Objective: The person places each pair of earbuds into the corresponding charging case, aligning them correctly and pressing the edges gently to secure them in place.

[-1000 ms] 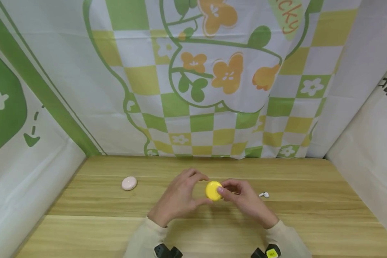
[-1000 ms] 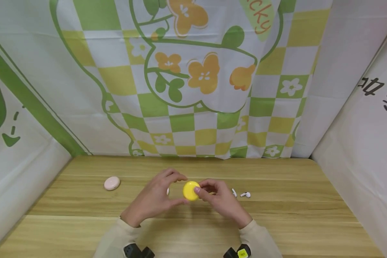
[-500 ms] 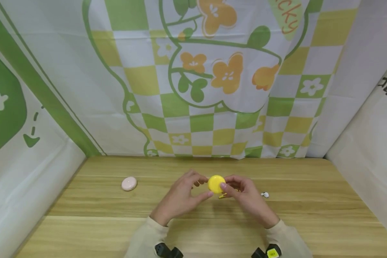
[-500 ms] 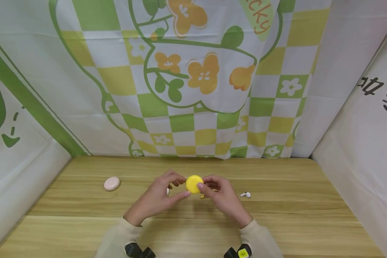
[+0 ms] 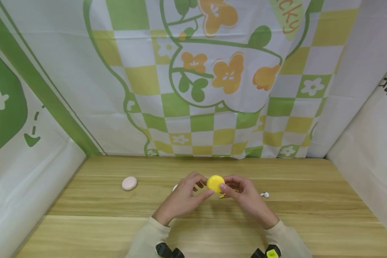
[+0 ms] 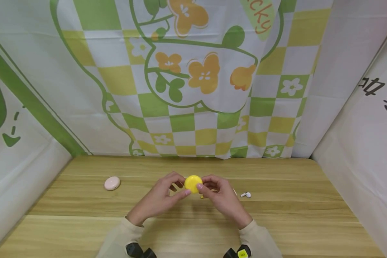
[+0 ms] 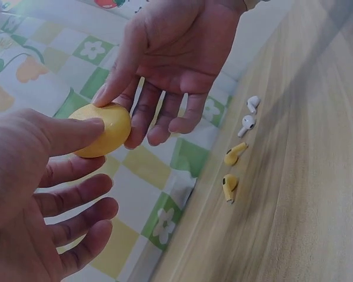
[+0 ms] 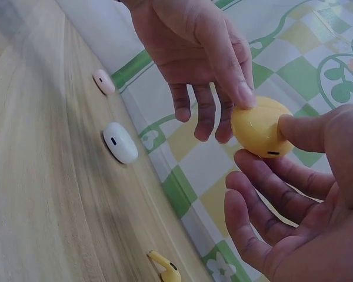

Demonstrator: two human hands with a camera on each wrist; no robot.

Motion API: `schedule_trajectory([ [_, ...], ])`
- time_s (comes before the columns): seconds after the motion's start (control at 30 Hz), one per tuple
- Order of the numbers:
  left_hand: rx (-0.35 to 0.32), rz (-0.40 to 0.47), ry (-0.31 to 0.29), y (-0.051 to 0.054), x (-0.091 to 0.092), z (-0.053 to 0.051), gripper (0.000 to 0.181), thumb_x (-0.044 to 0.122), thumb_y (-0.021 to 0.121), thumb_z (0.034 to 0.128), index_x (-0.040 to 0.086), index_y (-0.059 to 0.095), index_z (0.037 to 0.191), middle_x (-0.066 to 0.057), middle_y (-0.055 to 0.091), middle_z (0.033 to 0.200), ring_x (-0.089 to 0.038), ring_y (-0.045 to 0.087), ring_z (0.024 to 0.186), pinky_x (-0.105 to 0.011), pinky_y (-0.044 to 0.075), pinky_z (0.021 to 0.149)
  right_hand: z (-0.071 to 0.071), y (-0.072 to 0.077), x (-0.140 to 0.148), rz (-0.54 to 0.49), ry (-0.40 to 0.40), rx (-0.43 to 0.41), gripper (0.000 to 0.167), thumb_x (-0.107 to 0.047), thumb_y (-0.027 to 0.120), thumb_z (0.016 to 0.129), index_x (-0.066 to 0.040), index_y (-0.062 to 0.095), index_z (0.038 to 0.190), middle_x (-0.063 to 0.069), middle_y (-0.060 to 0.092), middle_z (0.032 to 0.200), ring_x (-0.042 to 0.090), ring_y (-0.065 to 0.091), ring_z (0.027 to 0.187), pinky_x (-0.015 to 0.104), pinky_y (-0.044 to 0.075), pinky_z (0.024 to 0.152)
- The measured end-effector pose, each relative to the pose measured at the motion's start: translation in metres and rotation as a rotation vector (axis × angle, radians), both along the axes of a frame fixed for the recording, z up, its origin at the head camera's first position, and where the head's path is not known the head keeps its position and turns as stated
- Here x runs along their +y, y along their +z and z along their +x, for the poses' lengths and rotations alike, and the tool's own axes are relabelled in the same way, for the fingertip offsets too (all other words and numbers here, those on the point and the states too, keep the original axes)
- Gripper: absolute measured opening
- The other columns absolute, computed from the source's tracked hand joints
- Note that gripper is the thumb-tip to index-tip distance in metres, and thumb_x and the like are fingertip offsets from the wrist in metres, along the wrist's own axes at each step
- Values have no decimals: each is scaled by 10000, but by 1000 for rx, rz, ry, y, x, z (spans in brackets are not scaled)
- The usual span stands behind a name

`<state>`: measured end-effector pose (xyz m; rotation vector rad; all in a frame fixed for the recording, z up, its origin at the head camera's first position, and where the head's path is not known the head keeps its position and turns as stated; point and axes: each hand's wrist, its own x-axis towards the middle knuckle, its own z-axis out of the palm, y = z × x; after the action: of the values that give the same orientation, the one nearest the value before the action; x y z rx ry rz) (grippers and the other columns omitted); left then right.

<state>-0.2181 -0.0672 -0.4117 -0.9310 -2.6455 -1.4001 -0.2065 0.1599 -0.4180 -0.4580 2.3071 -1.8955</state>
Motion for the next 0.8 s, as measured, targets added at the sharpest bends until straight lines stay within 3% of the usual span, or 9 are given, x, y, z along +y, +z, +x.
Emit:
schedule_trajectory([
  [0.23, -29, -6, -19, 0, -3, -1, 249, 327, 624, 1021, 105, 649, 1130, 7, 614, 1140, -207, 581, 1055, -434, 518, 887, 0, -1, 2, 38, 16, 17, 345, -191, 677, 996, 58, 630, 1229, 163, 684, 1104, 413, 659, 1007, 458, 575, 863],
  [0.53, -68, 8, -38, 2, -5, -1, 232, 318, 600, 1031, 110, 654, 1118, 9, 610, 1143, -190, 570, 1063, -377, 508, 869, -2, -3, 7, 149, 29, 220, 403, -145, 780, 907, -70, 651, 1280, 53, 705, 1104, 223, 666, 972, 349, 563, 837],
  [0.8, -97, 7, -49, 5, -6, 0, 239, 312, 584, 1037, 91, 644, 1107, -1, 601, 1134, -191, 559, 1072, -371, 508, 883, -2, -3, 8, 169, 37, 251, 443, -156, 816, 872, -68, 649, 1273, 37, 705, 1118, 207, 664, 973, 353, 563, 841],
])
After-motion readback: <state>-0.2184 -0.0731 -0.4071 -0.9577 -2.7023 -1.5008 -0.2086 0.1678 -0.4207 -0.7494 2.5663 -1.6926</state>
